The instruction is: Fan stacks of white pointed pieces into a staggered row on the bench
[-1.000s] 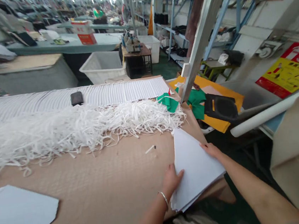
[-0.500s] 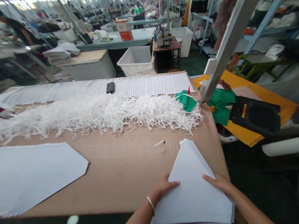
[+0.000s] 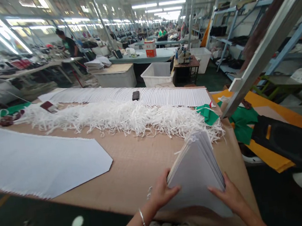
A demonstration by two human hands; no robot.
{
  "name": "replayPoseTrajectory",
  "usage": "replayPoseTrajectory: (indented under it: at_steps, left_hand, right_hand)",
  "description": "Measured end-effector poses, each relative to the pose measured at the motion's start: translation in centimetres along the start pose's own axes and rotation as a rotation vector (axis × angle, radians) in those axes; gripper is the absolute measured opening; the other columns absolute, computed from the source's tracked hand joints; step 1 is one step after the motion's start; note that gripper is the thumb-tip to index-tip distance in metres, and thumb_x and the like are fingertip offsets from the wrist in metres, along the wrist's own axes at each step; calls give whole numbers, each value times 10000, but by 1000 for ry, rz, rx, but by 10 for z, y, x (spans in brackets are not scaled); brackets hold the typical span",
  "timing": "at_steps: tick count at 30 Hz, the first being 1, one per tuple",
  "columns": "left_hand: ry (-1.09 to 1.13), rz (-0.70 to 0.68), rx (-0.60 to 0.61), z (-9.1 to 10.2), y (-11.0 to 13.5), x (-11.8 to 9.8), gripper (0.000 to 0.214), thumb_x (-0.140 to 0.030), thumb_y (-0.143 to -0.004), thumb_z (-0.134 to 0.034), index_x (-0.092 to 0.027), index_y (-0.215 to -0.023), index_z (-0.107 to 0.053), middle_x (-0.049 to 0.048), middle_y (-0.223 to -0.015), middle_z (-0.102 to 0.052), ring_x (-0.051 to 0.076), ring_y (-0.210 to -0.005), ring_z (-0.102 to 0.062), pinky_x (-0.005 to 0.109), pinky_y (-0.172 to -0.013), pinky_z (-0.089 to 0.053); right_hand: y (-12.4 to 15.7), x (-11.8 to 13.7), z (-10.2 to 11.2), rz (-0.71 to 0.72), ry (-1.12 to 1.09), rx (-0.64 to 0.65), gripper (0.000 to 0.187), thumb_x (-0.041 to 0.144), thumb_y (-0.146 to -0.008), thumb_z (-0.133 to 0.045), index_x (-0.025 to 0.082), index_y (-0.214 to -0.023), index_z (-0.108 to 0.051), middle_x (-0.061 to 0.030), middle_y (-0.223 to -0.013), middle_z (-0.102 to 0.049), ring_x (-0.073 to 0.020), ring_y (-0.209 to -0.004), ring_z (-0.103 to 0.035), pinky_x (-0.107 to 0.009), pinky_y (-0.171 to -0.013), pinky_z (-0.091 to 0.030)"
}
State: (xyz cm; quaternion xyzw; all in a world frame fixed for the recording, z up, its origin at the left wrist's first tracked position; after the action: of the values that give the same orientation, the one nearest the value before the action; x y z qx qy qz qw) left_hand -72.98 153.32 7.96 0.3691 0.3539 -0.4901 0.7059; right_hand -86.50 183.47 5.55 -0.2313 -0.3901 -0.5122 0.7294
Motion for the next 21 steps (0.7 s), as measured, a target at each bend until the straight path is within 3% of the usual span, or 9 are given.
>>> replayPoseTrajectory:
  at_steps: [2, 4, 7, 9, 13, 15, 18, 21]
  left_hand:
    - [-55, -95, -45, 27, 8, -2, 711, -467, -753, -713, -234, -1384, -481, 80, -1312, -641, 279, -1197, -600, 391, -1050, -474]
    - [-105, -160, -58, 42, 11, 3, 819, -433, -736, -735, -211, -1451, -403, 114, -1408, -569, 285, -1266, -556, 404, -1094, -441]
    - [-220, -236, -15, 44, 12, 17, 938, -394, -678, -773, -168, -1484, -348, 156, -1472, -497, 302, -1345, -485, 437, -1152, -382]
    - [-283, -298, 20, 40, 11, 26, 939, -374, -671, -770, -157, -1481, -347, 163, -1469, -495, 300, -1371, -453, 443, -1181, -342]
    - [-298, -406, -18, 35, 1, 35, 924, -340, -691, -733, -135, -1486, -309, 185, -1483, -457, 298, -1401, -402, 444, -1201, -303]
    - [-247, -418, -51, 34, -10, 33, 843, -320, -683, -733, -150, -1427, -375, 177, -1428, -497, 298, -1353, -446, 454, -1170, -344]
    - [-143, -372, -81, 36, -24, 23, 632, -300, -693, -728, -178, -1269, -496, 128, -1242, -603, 280, -1184, -559, 447, -1069, -443]
    - [-86, -377, -101, 43, -21, 7, 627, -357, -703, -746, -181, -1256, -507, 123, -1215, -611, 280, -1144, -575, 428, -1035, -466]
  right_hand:
    - [3, 20, -11, 69, 38, -44, 915, 532, -698, -732, 206, -1467, -361, -158, -1398, -577, -334, -1286, -562, -471, -1082, -468]
    - [7, 32, -29, 142, 20, 4, 962, 516, -736, -708, 213, -1529, -255, -161, -1437, -539, -331, -1307, -543, -479, -1077, -471]
    - [15, 35, -61, 240, -53, 155, 1053, 447, -778, -683, 214, -1584, -47, -165, -1472, -503, -299, -1307, -545, -478, -1079, -470]
    - [18, 30, -75, 274, -36, 207, 1045, 400, -794, -662, 220, -1589, -9, -159, -1475, -504, -283, -1312, -540, -478, -1097, -453]
    - [12, 25, -83, 324, 78, 158, 893, 328, -829, -574, 200, -1585, -117, -161, -1521, -450, -282, -1407, -430, -499, -1166, -363]
    - [2, 31, -81, 335, 63, 122, 777, 323, -825, -557, 197, -1537, -275, -151, -1487, -491, -279, -1385, -454, -499, -1165, -362]
    - [-12, 49, -73, 299, -19, 77, 561, 364, -806, -578, 185, -1334, -520, -133, -1287, -639, -276, -1193, -603, -465, -1055, -478]
    - [-8, 60, -60, 209, -39, 36, 568, 413, -747, -679, 179, -1251, -559, -107, -1097, -701, -270, -985, -673, -412, -874, -569]
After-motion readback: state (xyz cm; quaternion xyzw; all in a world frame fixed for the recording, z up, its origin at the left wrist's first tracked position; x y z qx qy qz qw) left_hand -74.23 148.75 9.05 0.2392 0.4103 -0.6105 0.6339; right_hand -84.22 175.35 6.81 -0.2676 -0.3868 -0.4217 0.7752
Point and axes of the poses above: each hand's wrist, its own y-axis away from the middle knuckle, its own z-axis out of the back of the hand, x = y × z, the point moved 4 cm from there along -y, towards the middle knuckle
